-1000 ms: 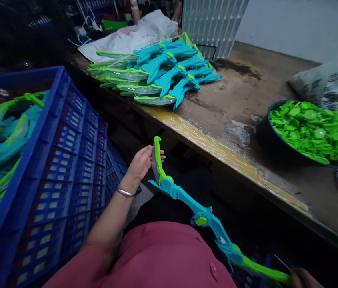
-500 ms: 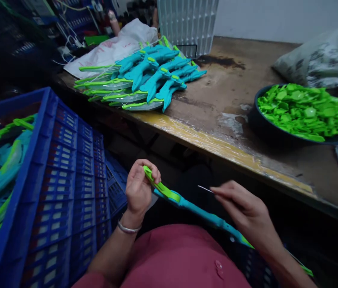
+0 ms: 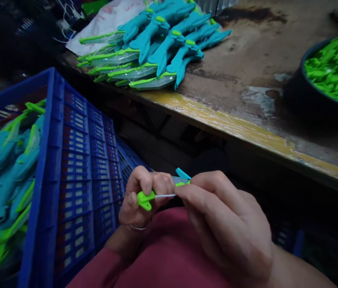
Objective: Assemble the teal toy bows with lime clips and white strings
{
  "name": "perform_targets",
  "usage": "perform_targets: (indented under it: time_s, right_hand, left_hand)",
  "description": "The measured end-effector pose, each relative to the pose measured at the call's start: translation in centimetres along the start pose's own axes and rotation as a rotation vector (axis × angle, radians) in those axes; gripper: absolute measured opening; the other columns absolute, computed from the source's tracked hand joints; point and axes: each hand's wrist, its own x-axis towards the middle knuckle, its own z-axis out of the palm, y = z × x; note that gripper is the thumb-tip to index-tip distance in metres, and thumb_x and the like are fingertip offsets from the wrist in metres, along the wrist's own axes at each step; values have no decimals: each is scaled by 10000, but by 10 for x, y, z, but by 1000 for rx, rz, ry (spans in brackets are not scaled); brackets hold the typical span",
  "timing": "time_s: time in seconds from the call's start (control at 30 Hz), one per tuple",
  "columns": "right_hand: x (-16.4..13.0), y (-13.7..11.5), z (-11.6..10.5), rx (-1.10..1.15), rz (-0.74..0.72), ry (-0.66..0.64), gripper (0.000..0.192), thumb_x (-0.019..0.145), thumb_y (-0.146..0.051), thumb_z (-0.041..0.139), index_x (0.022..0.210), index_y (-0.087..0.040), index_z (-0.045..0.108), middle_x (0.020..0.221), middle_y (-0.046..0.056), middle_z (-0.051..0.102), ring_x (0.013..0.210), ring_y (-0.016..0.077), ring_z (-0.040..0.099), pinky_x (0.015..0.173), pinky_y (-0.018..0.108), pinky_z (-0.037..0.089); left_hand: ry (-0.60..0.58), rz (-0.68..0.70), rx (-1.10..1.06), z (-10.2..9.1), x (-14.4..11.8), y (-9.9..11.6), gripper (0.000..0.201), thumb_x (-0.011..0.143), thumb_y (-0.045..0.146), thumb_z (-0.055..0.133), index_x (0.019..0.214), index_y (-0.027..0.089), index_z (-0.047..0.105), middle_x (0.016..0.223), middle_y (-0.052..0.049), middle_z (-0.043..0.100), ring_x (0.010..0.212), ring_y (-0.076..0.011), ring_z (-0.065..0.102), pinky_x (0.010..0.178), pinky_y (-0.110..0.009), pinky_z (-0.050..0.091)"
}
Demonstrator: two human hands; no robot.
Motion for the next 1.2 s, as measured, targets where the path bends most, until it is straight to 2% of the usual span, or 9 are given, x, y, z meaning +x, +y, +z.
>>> perform_targets:
  time_s: [0.23, 0.57, 0.67, 0.83, 0.97, 1.07, 1.2]
  right_hand:
    - [-5, -2, 9, 102, -2, -47, 148, 994, -107, 522, 969, -143, 664, 786, 4, 606, 634, 78, 553, 629, 175, 531]
    - [-15, 2, 12, 146, -42, -42, 178, 1019, -124, 488, 1097, -134, 647, 902, 27, 603, 844, 107, 606, 838, 182, 561]
    - [-15, 0, 13, 115, -29, -50, 197, 1042, -164, 463, 1139, -159, 634, 900, 23, 603, 814, 107, 597, 789, 183, 562]
    - [-13, -1, 15, 107, -17, -67, 230, 1055, -179, 416, 1037, -181, 645, 837, 8, 625, 764, 110, 607, 748, 208, 588]
    - [-12, -1, 19, 134, -54, -63, 243, 1037, -181, 424, 1049, -184, 667, 1027, 45, 702, 910, 144, 669, 791, 245, 626]
    - [-11, -1, 23, 105, -63, -62, 277, 1044, -194, 407, 976, -189, 675, 1040, 46, 709, 934, 154, 683, 811, 254, 632]
    - [-10, 7, 22, 64, -100, -31, 242, 1039, -133, 437, 1153, -100, 648, 975, 88, 688, 883, 151, 683, 768, 232, 611]
  left_hand:
    - [8, 10, 7, 5, -1, -5, 271, 969, 471, 449, 817, 246, 438, 502, 47, 418, 444, -148, 413, 579, -314, 446]
    - [55, -17, 78, 10, 2, -2, 310, 943, 469, 487, 751, 241, 402, 479, 51, 435, 411, -141, 418, 574, -307, 439]
    - [59, -11, 91, 9, -1, -3, 281, 944, 456, 476, 767, 246, 416, 497, 41, 481, 439, -157, 470, 596, -322, 446]
    - [104, -6, 141, 5, -4, -4, 313, 949, 495, 506, 765, 253, 432, 509, 38, 535, 447, -165, 492, 613, -342, 455]
    - [56, -13, 59, 7, -4, -5, 299, 960, 478, 506, 779, 249, 443, 536, 34, 521, 471, -160, 498, 620, -340, 459]
    - [43, -57, 21, 9, -4, -5, 272, 965, 476, 509, 823, 245, 486, 596, 17, 524, 536, -165, 517, 653, -346, 460]
    - [127, -170, -5, 12, 2, -3, 251, 952, 478, 591, 909, 231, 573, 722, -12, 570, 659, -174, 535, 711, -343, 470]
